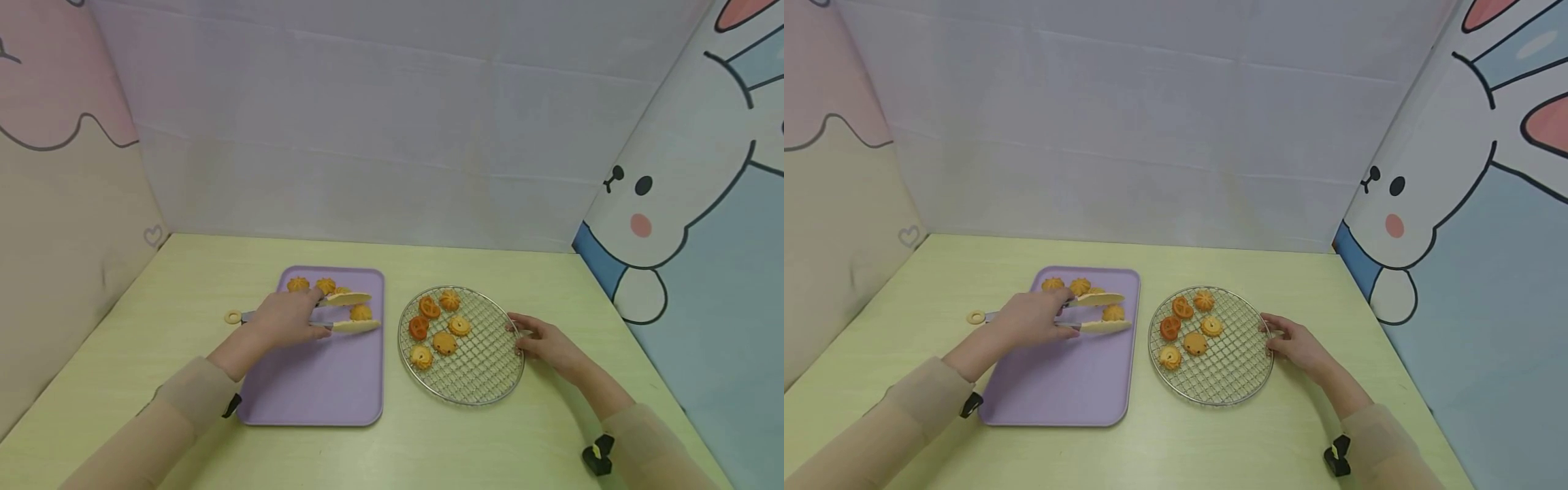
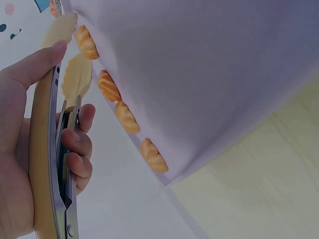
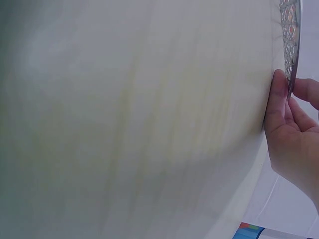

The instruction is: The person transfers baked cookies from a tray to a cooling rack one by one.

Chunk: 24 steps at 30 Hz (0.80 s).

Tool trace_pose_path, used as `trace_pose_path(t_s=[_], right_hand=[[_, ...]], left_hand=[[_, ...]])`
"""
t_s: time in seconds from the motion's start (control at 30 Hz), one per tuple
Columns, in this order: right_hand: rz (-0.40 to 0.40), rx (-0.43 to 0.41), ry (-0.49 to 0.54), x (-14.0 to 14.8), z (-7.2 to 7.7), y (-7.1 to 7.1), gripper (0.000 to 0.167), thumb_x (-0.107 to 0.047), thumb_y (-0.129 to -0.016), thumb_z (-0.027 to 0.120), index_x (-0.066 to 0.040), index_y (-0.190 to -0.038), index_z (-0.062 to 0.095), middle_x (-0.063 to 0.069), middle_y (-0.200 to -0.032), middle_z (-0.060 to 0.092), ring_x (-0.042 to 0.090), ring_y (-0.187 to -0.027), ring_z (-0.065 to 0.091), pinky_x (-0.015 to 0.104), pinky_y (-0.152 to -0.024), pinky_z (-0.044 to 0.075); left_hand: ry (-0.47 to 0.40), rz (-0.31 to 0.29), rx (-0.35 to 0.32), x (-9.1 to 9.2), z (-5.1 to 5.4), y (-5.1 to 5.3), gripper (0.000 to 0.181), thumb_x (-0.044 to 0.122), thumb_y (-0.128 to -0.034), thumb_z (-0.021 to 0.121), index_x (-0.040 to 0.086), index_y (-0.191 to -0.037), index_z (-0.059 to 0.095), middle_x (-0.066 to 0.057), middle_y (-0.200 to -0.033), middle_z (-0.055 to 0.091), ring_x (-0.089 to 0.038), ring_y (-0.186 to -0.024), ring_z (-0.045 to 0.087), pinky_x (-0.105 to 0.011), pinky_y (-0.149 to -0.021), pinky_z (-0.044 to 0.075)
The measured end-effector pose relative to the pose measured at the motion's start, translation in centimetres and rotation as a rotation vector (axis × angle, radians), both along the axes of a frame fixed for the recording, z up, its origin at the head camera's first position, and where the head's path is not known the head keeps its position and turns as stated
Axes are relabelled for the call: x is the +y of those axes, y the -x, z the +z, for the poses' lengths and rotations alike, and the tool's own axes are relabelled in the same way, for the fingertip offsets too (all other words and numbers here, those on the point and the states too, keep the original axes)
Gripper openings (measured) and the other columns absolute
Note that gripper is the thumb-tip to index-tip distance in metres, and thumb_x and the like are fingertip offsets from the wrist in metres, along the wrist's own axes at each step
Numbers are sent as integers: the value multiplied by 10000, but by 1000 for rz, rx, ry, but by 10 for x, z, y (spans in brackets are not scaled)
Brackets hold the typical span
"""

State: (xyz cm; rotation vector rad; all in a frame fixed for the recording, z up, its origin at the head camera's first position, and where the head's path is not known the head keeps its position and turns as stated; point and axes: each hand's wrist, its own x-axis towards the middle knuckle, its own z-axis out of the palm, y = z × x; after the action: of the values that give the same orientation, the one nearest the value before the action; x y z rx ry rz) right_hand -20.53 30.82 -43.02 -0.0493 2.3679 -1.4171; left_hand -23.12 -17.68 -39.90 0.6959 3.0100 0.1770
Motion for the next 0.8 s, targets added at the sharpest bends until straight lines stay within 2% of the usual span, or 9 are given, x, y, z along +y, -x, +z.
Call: trace_pose_path(t_s=[0.17,0.33,0.53,0.8], right_hand=[[0,5,-9,0,0,0,607,-85,-934,543,-30,-1475,274,248,-1457,323,123,-986,545,225,-799,485],[-4,4,-6,-2,0,-1,607,-76,-930,540,-25,-1473,275,259,-1450,324,95,-957,554,231,-789,489],[-3,-1,3,-3,2,-1,608,-74,-934,534,-16,-1475,261,261,-1444,328,85,-940,553,229,-782,491],[5,-5,26,-4,2,-1,618,-75,-939,533,-9,-1480,241,282,-1449,304,100,-956,550,232,-782,495]], left_hand=[[-7,15,-11,0,0,0,710,537,-754,710,75,-1262,529,-72,-1069,671,-189,-776,633,-406,-605,498],[1,15,-29,-1,-1,2,701,536,-762,704,70,-1255,528,-68,-1051,672,-159,-724,609,-387,-579,488],[-5,6,-41,-1,-3,3,674,533,-764,704,62,-1217,538,-34,-925,664,-121,-646,548,-344,-530,459],[-24,3,-41,-1,-2,1,614,498,-774,713,68,-1182,555,12,-834,628,-113,-619,511,-317,-505,428]])
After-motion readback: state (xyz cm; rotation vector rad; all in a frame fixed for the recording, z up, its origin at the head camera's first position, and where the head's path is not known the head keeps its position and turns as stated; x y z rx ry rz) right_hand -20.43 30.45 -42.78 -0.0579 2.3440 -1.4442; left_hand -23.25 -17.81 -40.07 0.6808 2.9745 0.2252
